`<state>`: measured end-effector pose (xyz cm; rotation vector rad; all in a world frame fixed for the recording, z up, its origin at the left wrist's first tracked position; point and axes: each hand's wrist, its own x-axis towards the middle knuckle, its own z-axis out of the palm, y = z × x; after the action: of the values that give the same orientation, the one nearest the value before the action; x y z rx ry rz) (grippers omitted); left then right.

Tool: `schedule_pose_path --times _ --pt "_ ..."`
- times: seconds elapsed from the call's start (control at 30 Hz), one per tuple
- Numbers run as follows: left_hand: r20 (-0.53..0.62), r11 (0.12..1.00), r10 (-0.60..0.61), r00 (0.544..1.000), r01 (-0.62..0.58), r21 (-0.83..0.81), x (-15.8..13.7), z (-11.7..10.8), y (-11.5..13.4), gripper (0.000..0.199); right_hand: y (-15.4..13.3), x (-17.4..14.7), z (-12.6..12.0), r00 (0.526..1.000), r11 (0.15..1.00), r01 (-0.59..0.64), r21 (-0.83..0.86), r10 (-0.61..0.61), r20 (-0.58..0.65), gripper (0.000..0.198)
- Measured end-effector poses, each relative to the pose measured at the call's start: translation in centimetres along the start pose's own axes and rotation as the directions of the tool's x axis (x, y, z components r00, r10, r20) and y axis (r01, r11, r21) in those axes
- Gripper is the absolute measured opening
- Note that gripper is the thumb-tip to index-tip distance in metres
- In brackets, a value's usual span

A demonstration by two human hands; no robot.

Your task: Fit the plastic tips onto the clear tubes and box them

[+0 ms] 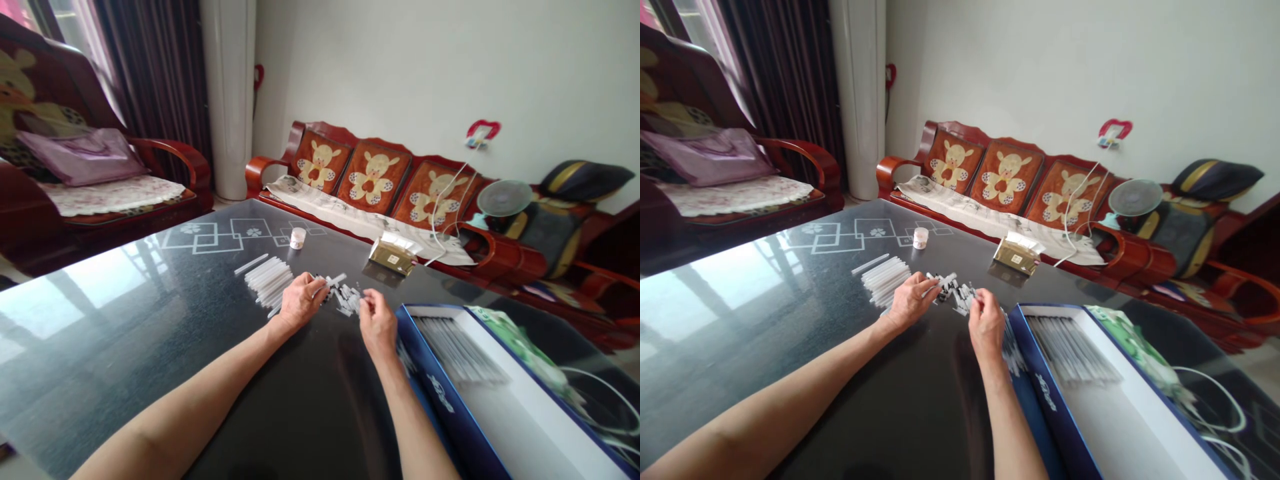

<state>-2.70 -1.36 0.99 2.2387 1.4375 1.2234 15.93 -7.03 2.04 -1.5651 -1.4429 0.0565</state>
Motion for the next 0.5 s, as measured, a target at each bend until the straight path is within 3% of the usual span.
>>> schedule_pose_path --times 0.07,0.13,0.2,0.27,0.4,0.5 --pt "0.023 0.994 0.104 0.994 -0.104 -0.018 0.2 0.5 0.1 0.027 0.2 0.1 -0.9 0.970 0.915 -0.222 0.336 0.243 -0.022 0.030" --pt "0.076 0.975 0.208 0.975 -0.201 -0.094 0.4 1.1 0.3 0.026 0.3 -0.2 -1.2 0.906 0.674 -0.382 0.632 0.407 0.114 0.034" --pt "0.129 0.947 0.291 0.948 -0.267 -0.178 0.4 1.8 0.7 0.032 0.3 -1.0 -1.1 0.860 0.437 -0.453 0.777 0.442 0.253 0.037" --pt "0.166 0.928 0.337 0.927 -0.297 -0.227 0.1 2.3 1.2 0.042 0.1 -1.8 -0.6 0.841 0.315 -0.476 0.821 0.437 0.319 0.041" --pt "0.242 0.967 0.250 0.938 -0.229 -0.112 -1.1 2.4 2.3 0.040 0.1 -2.9 0.8 0.814 0.251 -0.474 0.844 0.491 0.311 0.037" --pt "0.304 0.984 0.171 0.937 -0.175 -0.013 -1.6 2.2 2.7 0.038 0.4 -3.2 1.6 0.818 0.334 -0.450 0.828 0.525 0.233 0.035"
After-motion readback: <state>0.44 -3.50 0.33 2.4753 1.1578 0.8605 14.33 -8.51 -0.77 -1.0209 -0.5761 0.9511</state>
